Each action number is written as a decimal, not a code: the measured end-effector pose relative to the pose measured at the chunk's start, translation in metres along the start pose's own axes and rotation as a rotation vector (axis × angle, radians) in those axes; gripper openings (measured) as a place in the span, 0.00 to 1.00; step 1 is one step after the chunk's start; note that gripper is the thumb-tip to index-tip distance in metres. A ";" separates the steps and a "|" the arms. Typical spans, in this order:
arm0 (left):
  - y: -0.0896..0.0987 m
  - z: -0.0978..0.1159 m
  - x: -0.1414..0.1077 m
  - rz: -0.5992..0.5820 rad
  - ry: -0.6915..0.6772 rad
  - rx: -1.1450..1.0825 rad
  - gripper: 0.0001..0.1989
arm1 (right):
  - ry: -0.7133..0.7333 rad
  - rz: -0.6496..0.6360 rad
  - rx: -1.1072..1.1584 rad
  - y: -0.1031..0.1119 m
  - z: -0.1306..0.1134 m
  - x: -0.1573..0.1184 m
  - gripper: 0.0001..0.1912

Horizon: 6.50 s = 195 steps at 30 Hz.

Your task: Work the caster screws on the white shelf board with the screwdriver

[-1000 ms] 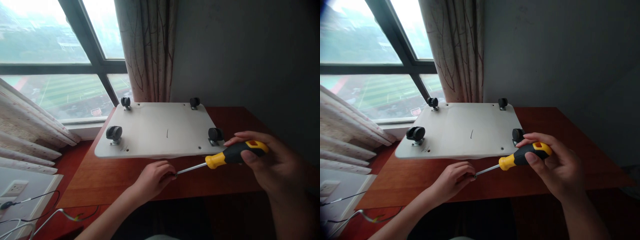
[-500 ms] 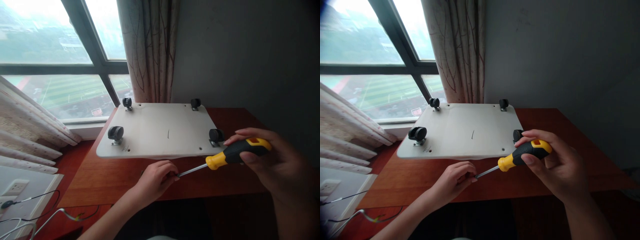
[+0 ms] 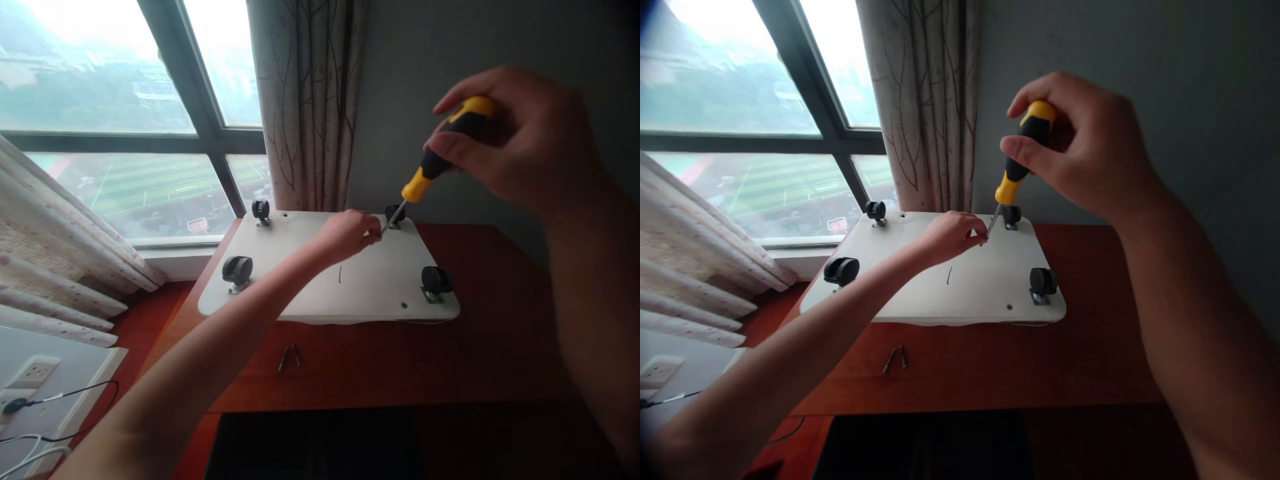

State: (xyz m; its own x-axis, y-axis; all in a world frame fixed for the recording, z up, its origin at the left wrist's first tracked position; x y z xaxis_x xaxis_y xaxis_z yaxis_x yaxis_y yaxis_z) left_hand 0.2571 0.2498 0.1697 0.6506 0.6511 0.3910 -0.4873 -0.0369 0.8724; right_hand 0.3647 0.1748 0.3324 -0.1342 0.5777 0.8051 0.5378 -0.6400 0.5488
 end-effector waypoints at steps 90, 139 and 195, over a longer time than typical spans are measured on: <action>0.024 -0.016 -0.269 0.596 0.180 -0.067 0.28 | -0.342 -0.319 -0.372 -0.131 0.143 0.050 0.19; 0.011 -0.020 -0.277 0.651 0.115 -0.144 0.27 | -0.358 -0.351 -0.235 -0.145 0.145 0.048 0.21; 0.011 -0.021 -0.277 0.643 0.135 -0.143 0.27 | -0.339 -0.306 -0.430 -0.134 0.149 0.046 0.22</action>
State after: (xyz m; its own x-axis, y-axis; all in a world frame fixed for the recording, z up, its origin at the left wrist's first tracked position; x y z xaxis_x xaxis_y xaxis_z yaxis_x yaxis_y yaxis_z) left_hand 0.0594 0.0855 0.0645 0.1308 0.6223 0.7718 -0.8322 -0.3542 0.4267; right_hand 0.4104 0.3628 0.2618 0.0805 0.8506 0.5196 0.1246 -0.5258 0.8414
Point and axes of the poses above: each hand's wrist, its own x-axis towards the middle knuckle, its own y-axis out of the back of the hand, z = x × y, the point moved 10 cm from there along x, towards the middle knuckle, and after that the axes turned 7 degrees about z, right-handed, at the moved point
